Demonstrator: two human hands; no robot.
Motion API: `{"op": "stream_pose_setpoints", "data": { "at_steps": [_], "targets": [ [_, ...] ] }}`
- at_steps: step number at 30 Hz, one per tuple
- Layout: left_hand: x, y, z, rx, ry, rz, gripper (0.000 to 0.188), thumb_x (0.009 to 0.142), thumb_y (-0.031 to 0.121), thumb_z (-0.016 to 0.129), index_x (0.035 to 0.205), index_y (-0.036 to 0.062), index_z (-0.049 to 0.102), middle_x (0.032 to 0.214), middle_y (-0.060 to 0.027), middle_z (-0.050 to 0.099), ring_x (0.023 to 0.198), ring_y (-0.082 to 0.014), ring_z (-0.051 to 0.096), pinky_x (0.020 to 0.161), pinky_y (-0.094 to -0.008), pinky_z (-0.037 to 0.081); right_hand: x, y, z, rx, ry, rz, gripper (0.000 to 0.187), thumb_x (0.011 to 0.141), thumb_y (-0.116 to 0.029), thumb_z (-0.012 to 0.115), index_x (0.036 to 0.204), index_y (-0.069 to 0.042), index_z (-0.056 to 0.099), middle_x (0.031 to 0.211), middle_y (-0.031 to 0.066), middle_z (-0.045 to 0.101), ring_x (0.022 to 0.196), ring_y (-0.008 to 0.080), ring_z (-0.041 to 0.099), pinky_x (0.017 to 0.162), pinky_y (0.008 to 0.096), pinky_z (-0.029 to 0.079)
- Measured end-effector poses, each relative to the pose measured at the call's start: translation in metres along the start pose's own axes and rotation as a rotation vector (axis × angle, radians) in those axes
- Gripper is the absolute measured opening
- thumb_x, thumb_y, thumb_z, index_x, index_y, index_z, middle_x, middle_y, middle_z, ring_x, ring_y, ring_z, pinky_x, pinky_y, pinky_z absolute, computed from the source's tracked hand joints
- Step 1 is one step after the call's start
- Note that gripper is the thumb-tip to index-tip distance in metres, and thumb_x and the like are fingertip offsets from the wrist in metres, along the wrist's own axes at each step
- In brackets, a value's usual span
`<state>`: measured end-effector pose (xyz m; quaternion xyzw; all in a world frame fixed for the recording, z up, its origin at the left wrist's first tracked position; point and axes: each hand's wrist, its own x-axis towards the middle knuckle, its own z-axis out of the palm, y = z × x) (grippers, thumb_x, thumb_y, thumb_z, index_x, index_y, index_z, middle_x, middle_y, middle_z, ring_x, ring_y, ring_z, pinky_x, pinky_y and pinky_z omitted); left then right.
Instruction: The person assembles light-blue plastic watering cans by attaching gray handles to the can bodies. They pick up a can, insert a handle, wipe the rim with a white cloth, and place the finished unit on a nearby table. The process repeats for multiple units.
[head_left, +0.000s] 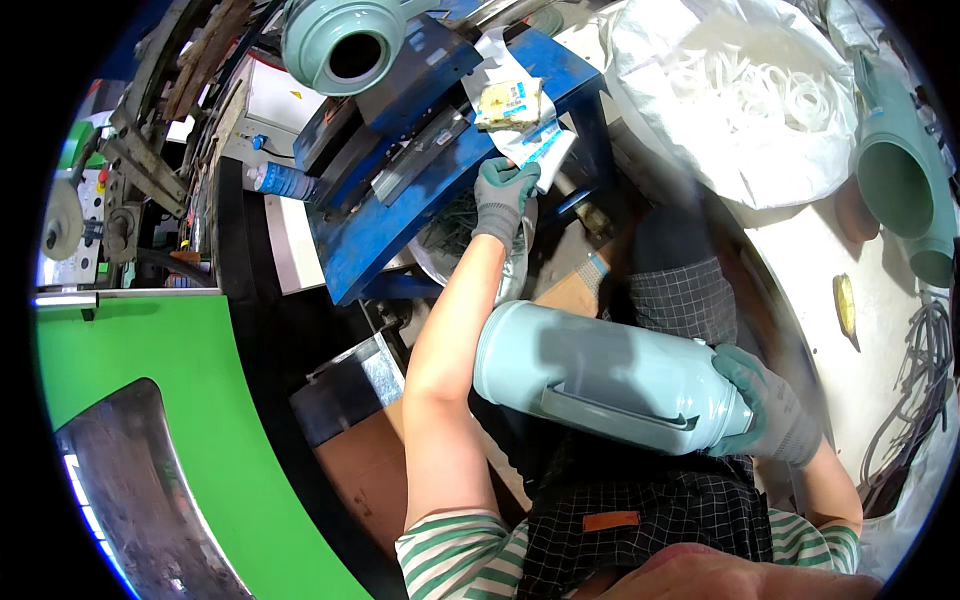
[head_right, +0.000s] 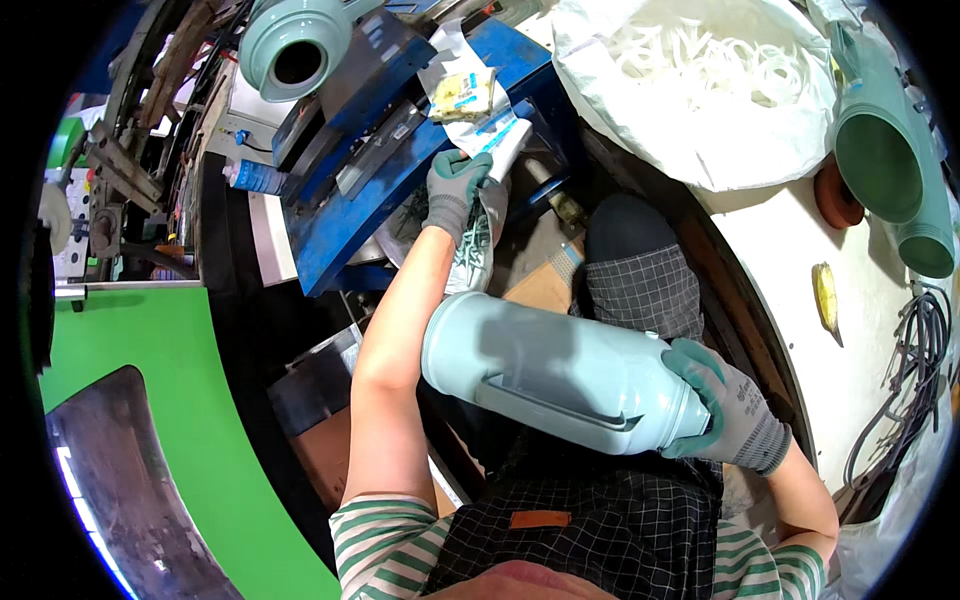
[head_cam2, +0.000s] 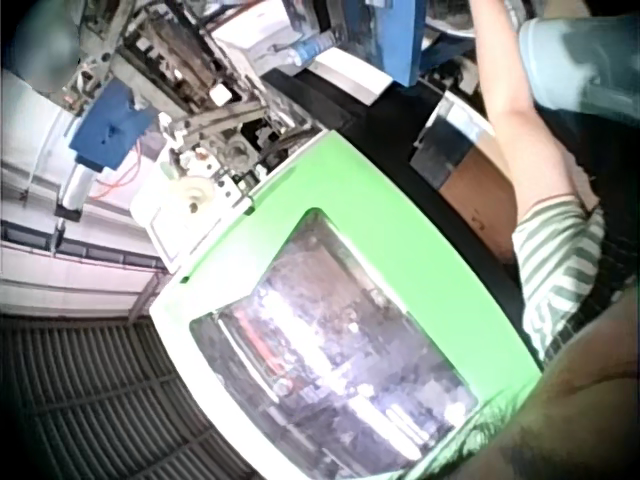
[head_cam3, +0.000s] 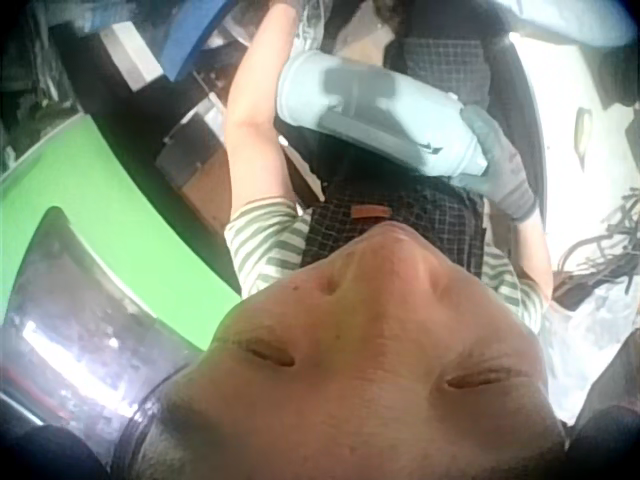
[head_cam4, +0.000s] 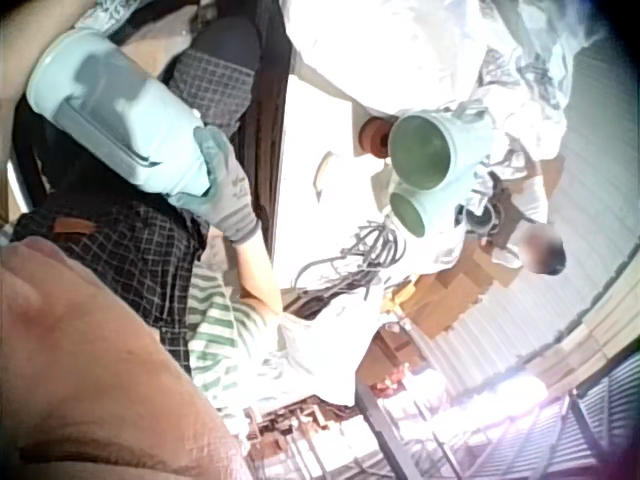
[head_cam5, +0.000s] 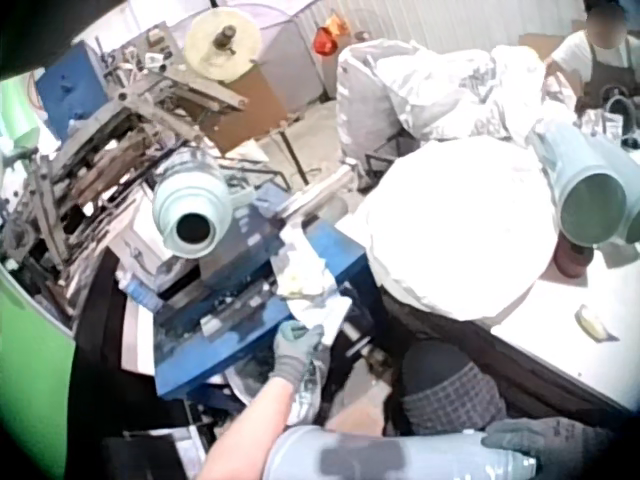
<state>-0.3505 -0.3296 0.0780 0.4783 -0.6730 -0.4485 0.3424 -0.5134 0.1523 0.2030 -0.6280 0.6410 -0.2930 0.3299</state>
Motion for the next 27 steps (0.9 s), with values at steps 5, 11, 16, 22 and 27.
{"op": "stream_pose_setpoints", "data": {
  "at_steps": [5, 11, 16, 22, 27],
  "targets": [
    [0.004, 0.001, -0.020, -0.180, 0.066, -0.005, 0.047, 0.078, 0.006, 0.090, 0.113, 0.0016, 0.060, 0.091, -0.0100, 0.074, 0.076, -0.0133, 0.068, 0.069, -0.0265, 0.056, 0.007, 0.004, 0.002, 0.054, 0.006, -0.045, 0.113, 0.063, -0.052, 0.098, 0.154, -0.010, 0.046, 0.146, 0.0237, 0.053, 0.130, 0.0421, 0.061, 0.110, 0.0508, 0.051],
    [-0.010, 0.023, -0.020, 0.131, 0.020, 0.157, 0.052, 0.080, -0.004, 0.083, 0.124, -0.0006, 0.054, 0.094, -0.0111, 0.074, 0.086, -0.0174, 0.071, 0.077, -0.0293, 0.058, 0.005, 0.004, 0.000, 0.055, 0.003, -0.051, 0.113, 0.063, -0.052, 0.097, 0.154, -0.009, 0.045, 0.147, 0.0232, 0.052, 0.130, 0.0422, 0.060, 0.109, 0.0512, 0.051],
    [0.000, 0.015, -0.019, -0.157, -0.039, 0.142, 0.064, 0.082, -0.001, 0.084, 0.139, -0.0010, 0.055, 0.104, -0.0109, 0.074, 0.092, -0.0166, 0.071, 0.081, -0.0293, 0.058, 0.004, 0.007, 0.007, 0.091, 0.018, -0.055, 0.112, 0.063, -0.052, 0.097, 0.154, -0.009, 0.046, 0.147, 0.0234, 0.052, 0.131, 0.0420, 0.059, 0.110, 0.0511, 0.050],
    [-0.003, 0.023, -0.027, 0.229, 0.046, 0.269, 0.040, 0.082, 0.014, 0.086, 0.118, 0.0011, 0.073, 0.101, -0.0107, 0.077, 0.088, -0.0163, 0.072, 0.081, -0.0319, 0.057, 0.005, 0.006, 0.003, 0.081, 0.006, -0.037, 0.112, 0.063, -0.053, 0.097, 0.153, -0.008, 0.047, 0.147, 0.0240, 0.052, 0.131, 0.0417, 0.059, 0.110, 0.0506, 0.050],
    [-0.011, 0.037, -0.023, 0.355, 0.094, 0.373, 0.025, 0.084, 0.013, 0.086, 0.104, 0.0016, 0.076, 0.094, -0.0114, 0.078, 0.084, -0.0143, 0.072, 0.079, -0.0299, 0.056, 0.001, 0.009, 0.004, 0.112, 0.005, -0.004, 0.114, 0.063, -0.054, 0.097, 0.154, -0.008, 0.046, 0.148, 0.0238, 0.052, 0.132, 0.0406, 0.059, 0.110, 0.0488, 0.050]
  ]
}}
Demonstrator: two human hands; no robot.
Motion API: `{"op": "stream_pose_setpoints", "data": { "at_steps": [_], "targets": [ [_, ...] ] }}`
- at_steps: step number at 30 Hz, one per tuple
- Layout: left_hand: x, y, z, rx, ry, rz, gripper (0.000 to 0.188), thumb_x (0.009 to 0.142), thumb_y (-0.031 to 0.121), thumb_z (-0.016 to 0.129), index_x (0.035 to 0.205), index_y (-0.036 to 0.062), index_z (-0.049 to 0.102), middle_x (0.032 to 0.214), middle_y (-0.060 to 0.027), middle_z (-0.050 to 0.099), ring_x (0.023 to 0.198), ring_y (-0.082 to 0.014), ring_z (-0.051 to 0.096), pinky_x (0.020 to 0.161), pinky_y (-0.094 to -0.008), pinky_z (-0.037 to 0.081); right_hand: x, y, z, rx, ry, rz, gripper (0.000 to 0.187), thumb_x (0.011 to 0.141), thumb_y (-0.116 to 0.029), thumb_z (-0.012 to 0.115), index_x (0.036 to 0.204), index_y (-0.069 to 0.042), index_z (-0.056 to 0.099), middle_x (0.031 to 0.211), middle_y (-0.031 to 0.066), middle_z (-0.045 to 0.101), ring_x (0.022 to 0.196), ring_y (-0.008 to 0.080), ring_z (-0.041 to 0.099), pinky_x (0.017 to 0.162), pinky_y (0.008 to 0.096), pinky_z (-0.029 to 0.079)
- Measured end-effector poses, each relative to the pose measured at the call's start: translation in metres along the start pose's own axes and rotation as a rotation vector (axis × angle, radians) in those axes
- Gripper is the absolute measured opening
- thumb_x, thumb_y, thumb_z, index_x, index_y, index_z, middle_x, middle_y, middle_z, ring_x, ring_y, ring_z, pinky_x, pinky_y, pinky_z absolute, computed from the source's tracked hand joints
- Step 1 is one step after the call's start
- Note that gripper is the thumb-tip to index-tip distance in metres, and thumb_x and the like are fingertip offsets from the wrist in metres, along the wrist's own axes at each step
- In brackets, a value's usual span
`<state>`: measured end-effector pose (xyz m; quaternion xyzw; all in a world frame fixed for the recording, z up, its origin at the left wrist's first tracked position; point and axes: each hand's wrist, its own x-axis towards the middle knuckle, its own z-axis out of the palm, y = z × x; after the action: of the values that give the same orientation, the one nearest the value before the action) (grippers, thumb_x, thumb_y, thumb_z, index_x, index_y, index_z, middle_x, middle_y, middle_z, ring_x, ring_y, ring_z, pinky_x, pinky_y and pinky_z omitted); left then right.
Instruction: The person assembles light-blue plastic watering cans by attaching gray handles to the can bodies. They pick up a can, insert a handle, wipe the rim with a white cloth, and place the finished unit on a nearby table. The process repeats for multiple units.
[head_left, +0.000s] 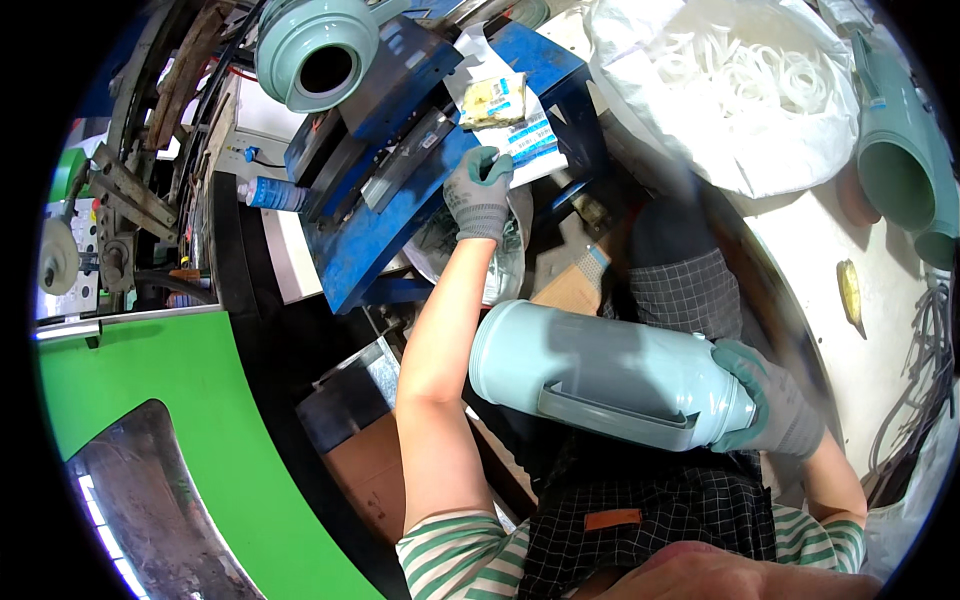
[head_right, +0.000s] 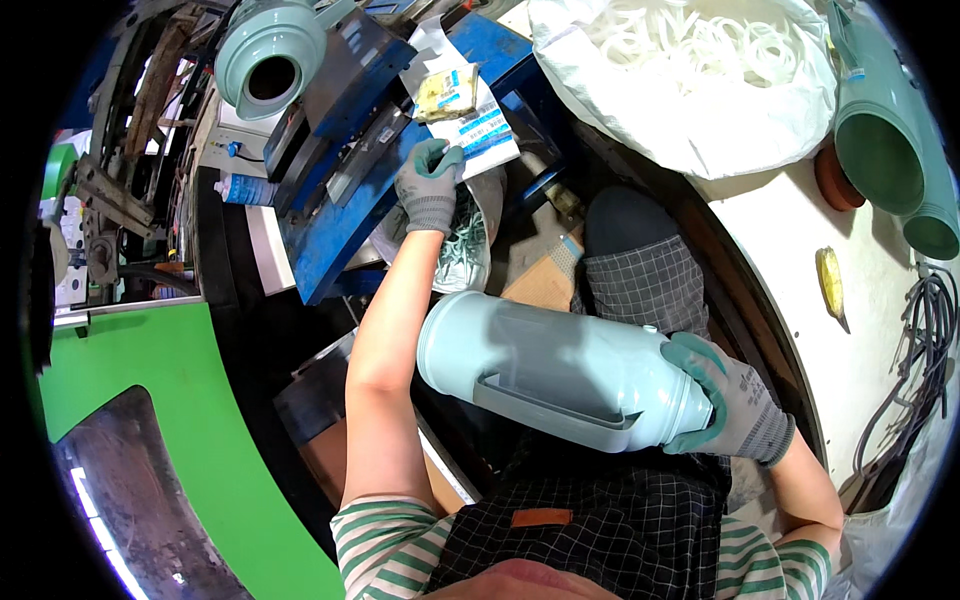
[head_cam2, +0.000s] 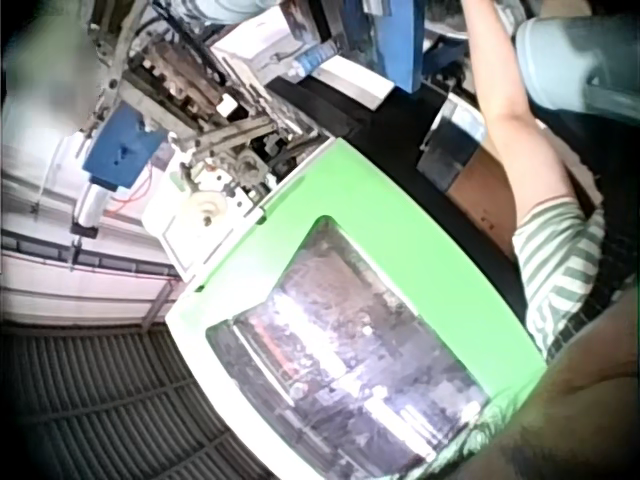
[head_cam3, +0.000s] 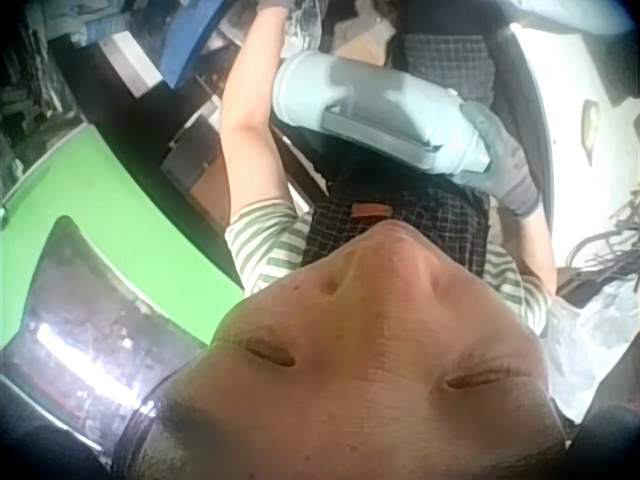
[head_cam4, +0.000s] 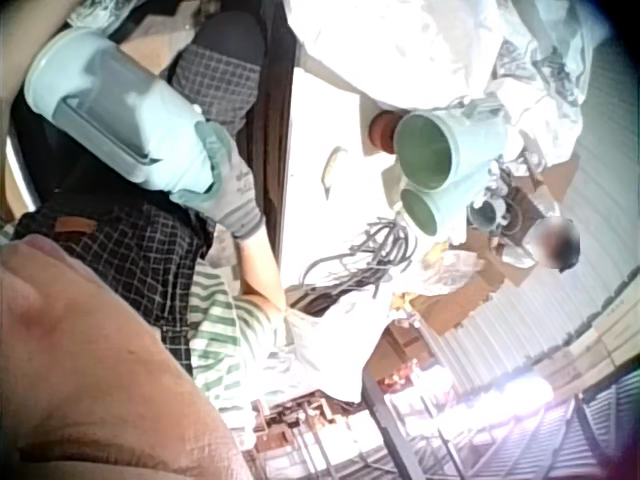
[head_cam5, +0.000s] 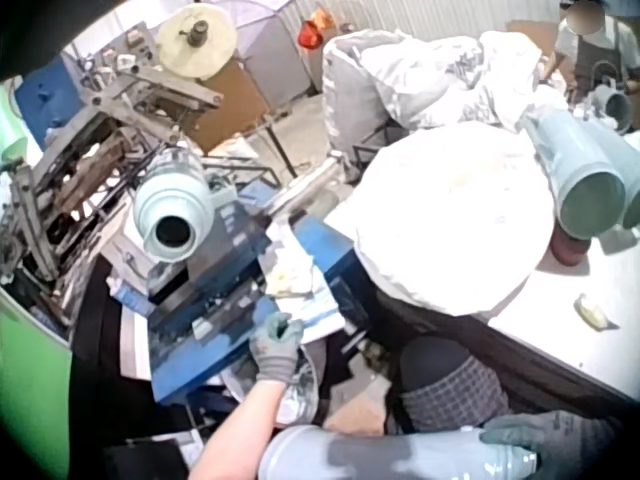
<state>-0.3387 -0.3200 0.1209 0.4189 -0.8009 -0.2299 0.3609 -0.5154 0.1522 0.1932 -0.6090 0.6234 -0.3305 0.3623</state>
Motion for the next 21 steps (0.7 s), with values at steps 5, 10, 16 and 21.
{"op": "stream_pose_setpoints", "data": {
  "at_steps": [5, 10, 16, 21],
  "targets": [
    [0.000, -0.019, 0.003, -0.164, -0.061, -0.112, 0.023, 0.082, 0.012, 0.087, 0.099, 0.0025, 0.075, 0.092, -0.0109, 0.076, 0.082, -0.0184, 0.072, 0.078, -0.0305, 0.056, 0.003, -0.009, -0.009, 0.073, -0.066, 0.055, 0.120, 0.062, -0.049, 0.099, 0.158, -0.007, 0.042, 0.153, 0.0222, 0.050, 0.133, 0.0385, 0.060, 0.113, 0.0469, 0.048],
    [-0.011, 0.008, -0.034, 0.198, -0.096, 0.177, 0.020, 0.076, 0.006, 0.086, 0.093, 0.0073, 0.076, 0.104, -0.0089, 0.070, 0.096, -0.0234, 0.069, 0.082, -0.0321, 0.055, -0.001, -0.011, -0.008, 0.300, -0.112, 0.242, 0.128, 0.062, -0.042, 0.101, 0.164, -0.006, 0.032, 0.160, 0.0199, 0.046, 0.140, 0.0344, 0.055, 0.117, 0.0455, 0.045],
    [-0.076, 0.098, -0.147, -0.286, 0.267, 0.034, 0.011, 0.084, 0.004, 0.083, 0.091, 0.0024, 0.074, 0.093, -0.0051, 0.069, 0.080, -0.0163, 0.064, 0.074, -0.0293, 0.052, -0.003, -0.003, 0.029, 0.623, 0.161, 0.246, 0.130, 0.065, -0.045, 0.101, 0.165, -0.003, 0.028, 0.157, 0.0203, 0.050, 0.143, 0.0315, 0.052, 0.118, 0.0453, 0.043],
    [-0.181, 0.120, -0.182, -0.656, 0.266, -0.565, 0.011, 0.094, 0.012, 0.077, 0.096, 0.0020, 0.072, 0.078, -0.0009, 0.064, 0.063, -0.0081, 0.057, 0.055, -0.0213, 0.043, 0.003, -0.007, 0.074, 0.324, 0.209, 0.110, 0.130, 0.068, -0.049, 0.099, 0.165, -0.002, 0.026, 0.159, 0.0208, 0.047, 0.143, 0.0307, 0.050, 0.117, 0.0442, 0.043]
  ]
}}
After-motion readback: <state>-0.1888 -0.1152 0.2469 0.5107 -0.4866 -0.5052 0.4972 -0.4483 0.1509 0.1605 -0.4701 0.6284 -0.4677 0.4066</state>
